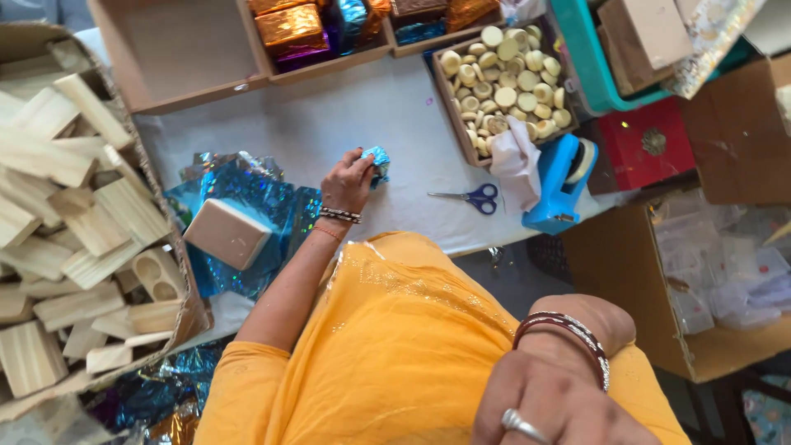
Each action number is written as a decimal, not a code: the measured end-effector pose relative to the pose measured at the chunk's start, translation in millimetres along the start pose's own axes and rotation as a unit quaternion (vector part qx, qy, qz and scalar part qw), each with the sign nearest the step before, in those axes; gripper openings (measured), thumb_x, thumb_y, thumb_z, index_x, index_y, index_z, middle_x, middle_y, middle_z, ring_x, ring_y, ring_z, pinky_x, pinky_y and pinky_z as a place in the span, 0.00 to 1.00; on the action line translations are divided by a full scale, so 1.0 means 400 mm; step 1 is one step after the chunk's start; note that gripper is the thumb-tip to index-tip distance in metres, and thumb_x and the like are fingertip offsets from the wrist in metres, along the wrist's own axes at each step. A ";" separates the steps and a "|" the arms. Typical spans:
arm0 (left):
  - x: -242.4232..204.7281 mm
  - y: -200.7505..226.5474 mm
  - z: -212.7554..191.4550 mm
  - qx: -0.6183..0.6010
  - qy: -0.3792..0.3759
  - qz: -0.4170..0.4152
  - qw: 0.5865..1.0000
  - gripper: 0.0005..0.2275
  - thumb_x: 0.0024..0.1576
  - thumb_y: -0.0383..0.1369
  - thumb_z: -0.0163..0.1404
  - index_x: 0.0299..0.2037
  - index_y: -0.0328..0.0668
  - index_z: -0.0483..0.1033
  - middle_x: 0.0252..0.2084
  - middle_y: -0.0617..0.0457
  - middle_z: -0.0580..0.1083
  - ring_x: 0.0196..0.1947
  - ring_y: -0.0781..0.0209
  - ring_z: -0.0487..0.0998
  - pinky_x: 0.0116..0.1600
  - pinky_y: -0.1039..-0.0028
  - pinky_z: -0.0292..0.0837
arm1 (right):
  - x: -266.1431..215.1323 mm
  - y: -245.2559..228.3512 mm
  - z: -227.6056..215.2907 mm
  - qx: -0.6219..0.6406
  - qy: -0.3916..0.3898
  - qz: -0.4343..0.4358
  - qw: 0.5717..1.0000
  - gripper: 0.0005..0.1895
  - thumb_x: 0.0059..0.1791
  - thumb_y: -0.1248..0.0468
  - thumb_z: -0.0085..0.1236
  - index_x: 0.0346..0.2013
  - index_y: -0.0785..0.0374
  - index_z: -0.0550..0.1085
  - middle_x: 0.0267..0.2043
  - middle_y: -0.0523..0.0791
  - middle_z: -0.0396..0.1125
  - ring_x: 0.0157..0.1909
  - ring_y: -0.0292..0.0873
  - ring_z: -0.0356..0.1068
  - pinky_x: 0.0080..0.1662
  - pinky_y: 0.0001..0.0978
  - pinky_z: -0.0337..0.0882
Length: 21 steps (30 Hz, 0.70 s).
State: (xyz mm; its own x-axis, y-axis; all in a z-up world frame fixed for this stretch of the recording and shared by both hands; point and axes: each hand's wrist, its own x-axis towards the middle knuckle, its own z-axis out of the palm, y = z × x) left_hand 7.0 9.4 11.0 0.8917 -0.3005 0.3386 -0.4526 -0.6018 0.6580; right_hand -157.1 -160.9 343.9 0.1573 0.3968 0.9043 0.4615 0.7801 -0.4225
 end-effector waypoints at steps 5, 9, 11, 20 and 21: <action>0.003 0.002 -0.011 -0.005 -0.010 0.004 1.000 0.08 0.59 0.32 0.57 0.48 0.48 0.82 0.53 0.48 0.77 0.42 0.47 0.82 0.44 0.62 0.79 | -0.028 -0.018 0.034 0.066 0.026 0.034 0.997 0.15 0.58 0.60 0.27 0.27 0.55 0.53 0.28 0.44 0.54 0.26 0.48 0.61 0.35 0.48 0.75; -0.001 -0.006 -0.008 -0.002 -0.003 0.007 1.000 0.08 0.59 0.32 0.57 0.47 0.48 0.82 0.53 0.48 0.77 0.42 0.47 0.82 0.44 0.63 0.78 | 0.002 -0.029 -0.004 0.071 0.015 0.057 0.996 0.15 0.61 0.63 0.31 0.30 0.53 0.61 0.30 0.46 0.56 0.29 0.51 0.63 0.39 0.50 0.75; -0.002 -0.005 -0.013 -0.003 -0.005 0.011 1.000 0.08 0.59 0.32 0.58 0.47 0.48 0.82 0.53 0.48 0.77 0.42 0.47 0.82 0.44 0.63 0.78 | 0.030 -0.051 -0.038 0.073 0.003 0.069 0.995 0.16 0.61 0.62 0.31 0.32 0.52 0.65 0.30 0.47 0.59 0.30 0.52 0.65 0.40 0.51 0.76; 0.002 0.006 -0.037 -0.011 -0.018 0.016 1.000 0.08 0.59 0.31 0.59 0.47 0.47 0.82 0.52 0.48 0.78 0.42 0.47 0.82 0.44 0.63 0.78 | -0.298 -0.354 -0.004 -0.342 0.371 0.442 0.742 0.07 0.47 0.65 0.66 0.27 0.63 0.77 0.29 0.47 0.74 0.32 0.45 0.75 0.38 0.32 0.76; 0.004 0.005 -0.037 -0.010 -0.016 0.021 1.000 0.08 0.59 0.31 0.59 0.47 0.47 0.82 0.52 0.47 0.78 0.43 0.47 0.82 0.45 0.63 0.78 | -0.396 -0.399 -0.001 -0.308 0.426 0.467 0.711 0.06 0.48 0.66 0.65 0.30 0.65 0.76 0.32 0.48 0.73 0.37 0.46 0.74 0.43 0.35 0.76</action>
State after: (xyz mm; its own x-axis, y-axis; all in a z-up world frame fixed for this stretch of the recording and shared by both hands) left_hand 7.6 18.8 22.9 0.8717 -0.3487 0.3443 -0.4890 -0.5735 0.6572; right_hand -255.5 -348.4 268.3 0.9971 -0.0378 0.0661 0.0622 -0.0946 -0.9936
